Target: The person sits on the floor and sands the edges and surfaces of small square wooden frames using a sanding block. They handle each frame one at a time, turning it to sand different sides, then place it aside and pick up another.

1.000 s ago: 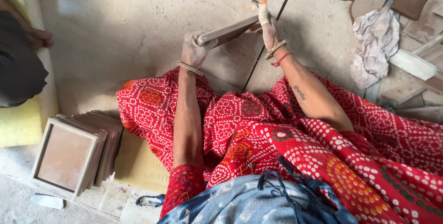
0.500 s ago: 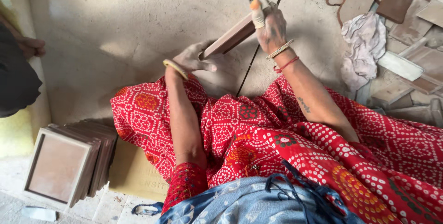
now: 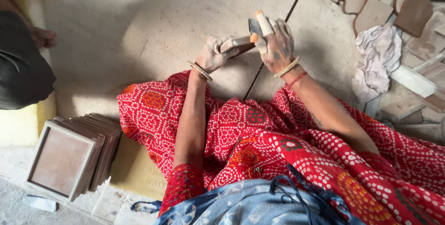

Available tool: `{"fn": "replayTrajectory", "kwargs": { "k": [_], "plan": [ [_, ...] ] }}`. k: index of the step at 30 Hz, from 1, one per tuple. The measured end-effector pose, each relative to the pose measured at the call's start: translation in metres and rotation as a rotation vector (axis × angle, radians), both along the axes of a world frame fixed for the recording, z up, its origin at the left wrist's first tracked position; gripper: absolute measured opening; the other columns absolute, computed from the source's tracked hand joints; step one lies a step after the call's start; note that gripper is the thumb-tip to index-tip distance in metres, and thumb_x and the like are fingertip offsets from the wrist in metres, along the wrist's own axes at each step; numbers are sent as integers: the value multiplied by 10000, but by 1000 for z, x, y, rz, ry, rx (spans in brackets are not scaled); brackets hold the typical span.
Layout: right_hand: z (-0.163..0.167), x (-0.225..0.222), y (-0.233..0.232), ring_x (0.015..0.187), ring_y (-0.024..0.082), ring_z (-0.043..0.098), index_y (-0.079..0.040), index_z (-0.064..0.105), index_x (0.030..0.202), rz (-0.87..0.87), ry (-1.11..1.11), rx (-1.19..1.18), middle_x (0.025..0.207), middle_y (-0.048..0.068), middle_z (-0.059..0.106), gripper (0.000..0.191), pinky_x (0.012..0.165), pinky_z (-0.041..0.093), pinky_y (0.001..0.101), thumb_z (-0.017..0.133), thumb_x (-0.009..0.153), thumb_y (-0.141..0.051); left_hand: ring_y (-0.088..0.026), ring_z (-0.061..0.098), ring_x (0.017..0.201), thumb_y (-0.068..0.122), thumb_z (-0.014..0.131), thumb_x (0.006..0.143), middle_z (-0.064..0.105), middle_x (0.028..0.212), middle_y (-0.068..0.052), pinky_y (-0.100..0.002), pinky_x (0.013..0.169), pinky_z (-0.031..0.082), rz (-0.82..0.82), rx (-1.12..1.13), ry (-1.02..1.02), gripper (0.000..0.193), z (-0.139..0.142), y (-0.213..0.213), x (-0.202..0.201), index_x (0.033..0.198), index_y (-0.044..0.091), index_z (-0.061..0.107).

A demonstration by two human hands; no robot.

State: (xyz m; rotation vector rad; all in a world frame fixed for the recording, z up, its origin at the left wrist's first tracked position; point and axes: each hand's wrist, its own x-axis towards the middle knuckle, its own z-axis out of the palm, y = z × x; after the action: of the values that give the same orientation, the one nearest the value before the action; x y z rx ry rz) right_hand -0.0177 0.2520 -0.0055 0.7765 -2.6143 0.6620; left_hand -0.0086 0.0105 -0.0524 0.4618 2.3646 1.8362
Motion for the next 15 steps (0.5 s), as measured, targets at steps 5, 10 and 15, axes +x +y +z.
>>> {"fn": "replayTrajectory", "kwargs": {
  "k": [5,10,15],
  "plan": [
    [0,18,-47,1186,340,626,-20,581,1379,37,69,-116,1318,187,615,518,1130,464,497,420,1107,-430,-150,721,625,87,605,806,733,723,-30,-295,636,591,-127,-22,-107,119,-4,8,-12,810,22,705],
    [4,20,-57,1253,344,606,42,459,1489,133,160,-37,1392,217,584,616,1144,468,497,400,1136,-460,-246,683,790,121,792,795,694,879,-125,-338,721,578,-5,81,349,266,-16,3,-2,982,-27,675],
    [16,15,-19,1139,331,603,21,440,1558,56,20,31,1347,199,598,693,1036,517,497,446,1078,-478,-175,670,635,85,638,832,734,774,-36,-316,595,580,-113,135,-143,113,-2,-6,-4,903,45,716]
  ]
}}
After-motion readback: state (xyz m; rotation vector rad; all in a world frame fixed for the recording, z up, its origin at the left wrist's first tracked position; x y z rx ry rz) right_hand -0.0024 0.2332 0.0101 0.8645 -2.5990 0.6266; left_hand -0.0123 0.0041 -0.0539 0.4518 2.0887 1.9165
